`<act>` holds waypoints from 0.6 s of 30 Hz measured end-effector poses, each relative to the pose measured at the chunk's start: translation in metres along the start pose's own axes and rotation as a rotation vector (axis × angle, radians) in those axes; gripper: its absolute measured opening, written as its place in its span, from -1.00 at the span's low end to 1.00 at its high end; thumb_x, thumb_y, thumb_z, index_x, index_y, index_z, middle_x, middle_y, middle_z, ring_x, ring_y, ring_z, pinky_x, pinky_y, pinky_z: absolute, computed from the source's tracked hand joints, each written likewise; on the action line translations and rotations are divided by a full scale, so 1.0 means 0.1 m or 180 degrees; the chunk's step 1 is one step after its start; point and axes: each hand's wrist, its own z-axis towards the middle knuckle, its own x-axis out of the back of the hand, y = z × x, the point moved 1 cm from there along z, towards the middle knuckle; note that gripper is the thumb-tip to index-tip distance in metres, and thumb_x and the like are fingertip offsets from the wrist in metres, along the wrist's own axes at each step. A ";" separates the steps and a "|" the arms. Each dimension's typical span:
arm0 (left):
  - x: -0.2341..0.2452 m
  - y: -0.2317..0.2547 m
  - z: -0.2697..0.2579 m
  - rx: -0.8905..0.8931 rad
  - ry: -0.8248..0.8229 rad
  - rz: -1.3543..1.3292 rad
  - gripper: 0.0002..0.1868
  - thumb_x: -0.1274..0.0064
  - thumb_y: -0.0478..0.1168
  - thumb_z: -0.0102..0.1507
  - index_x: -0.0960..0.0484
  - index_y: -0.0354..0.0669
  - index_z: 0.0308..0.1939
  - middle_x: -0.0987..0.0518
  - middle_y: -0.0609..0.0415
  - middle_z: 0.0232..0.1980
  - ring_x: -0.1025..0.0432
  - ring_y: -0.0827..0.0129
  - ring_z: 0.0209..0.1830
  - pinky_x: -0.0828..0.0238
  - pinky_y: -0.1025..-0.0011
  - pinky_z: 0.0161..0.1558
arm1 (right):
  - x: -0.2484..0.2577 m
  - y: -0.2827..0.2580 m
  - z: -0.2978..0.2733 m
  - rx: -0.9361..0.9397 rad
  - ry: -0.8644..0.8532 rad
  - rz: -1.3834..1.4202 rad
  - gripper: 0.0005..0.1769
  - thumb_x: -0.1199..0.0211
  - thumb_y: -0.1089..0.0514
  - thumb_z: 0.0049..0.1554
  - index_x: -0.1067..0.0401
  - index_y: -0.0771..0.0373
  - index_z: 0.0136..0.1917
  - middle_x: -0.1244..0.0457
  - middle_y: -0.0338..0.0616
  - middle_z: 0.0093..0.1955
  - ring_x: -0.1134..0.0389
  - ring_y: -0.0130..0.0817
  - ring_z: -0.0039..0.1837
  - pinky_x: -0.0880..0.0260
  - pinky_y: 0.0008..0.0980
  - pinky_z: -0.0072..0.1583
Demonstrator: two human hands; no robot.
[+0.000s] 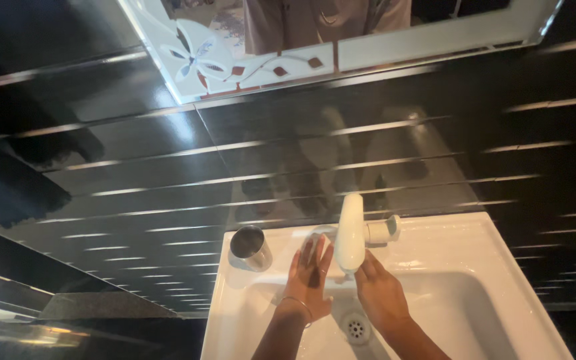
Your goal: The person scrubs a white bathroom sink and faucet with a green sponge, repeatedly rinsing the sponge under running water and wiping the basin and faucet surfaces.
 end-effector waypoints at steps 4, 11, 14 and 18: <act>-0.06 -0.02 0.05 0.0016 0.0078 0.0218 0.16 -0.24 -0.15 0.05 0.15 -0.15 0.59 0.29 -0.10 0.69 0.45 -0.03 0.69 0.44 -0.02 0.55 | 0.02 -0.01 -0.19 -0.0411 -0.1033 0.1615 -0.45 -0.07 0.24 0.16 -0.40 0.12 0.42 -0.35 -0.10 0.22 -0.37 -0.15 0.27 -0.33 -0.28 0.32; 0.12 0.07 0.00 0.0119 -0.0112 -0.0283 0.18 -0.28 -0.12 0.02 0.11 -0.13 0.61 0.31 -0.01 0.70 0.45 0.08 0.71 0.47 -0.03 0.56 | 0.27 0.62 -0.23 0.0744 0.0357 0.0724 -0.52 -0.18 0.25 0.08 -0.38 0.26 0.30 -0.26 0.05 0.35 -0.26 0.02 0.41 -0.25 -0.13 0.39; 0.10 0.06 0.02 0.0210 -0.0140 -0.0210 0.16 -0.26 -0.15 0.03 0.10 -0.13 0.61 0.32 0.03 0.70 0.44 0.11 0.70 0.49 -0.04 0.56 | 0.50 0.81 -0.26 0.0255 0.0537 0.0723 -0.52 -0.15 0.23 0.10 -0.36 0.31 0.31 -0.18 0.18 0.40 -0.19 0.12 0.44 -0.25 -0.11 0.35; -0.04 0.01 0.01 0.0150 0.0062 -0.0140 0.04 -0.21 -0.21 0.04 -0.02 -0.16 0.54 0.30 0.06 0.71 0.42 0.14 0.71 0.48 -0.05 0.56 | 0.34 0.54 -0.28 0.0295 0.0346 0.0886 -0.43 -0.18 0.25 0.12 -0.31 0.37 0.41 -0.18 0.15 0.42 -0.18 0.12 0.43 -0.24 -0.09 0.36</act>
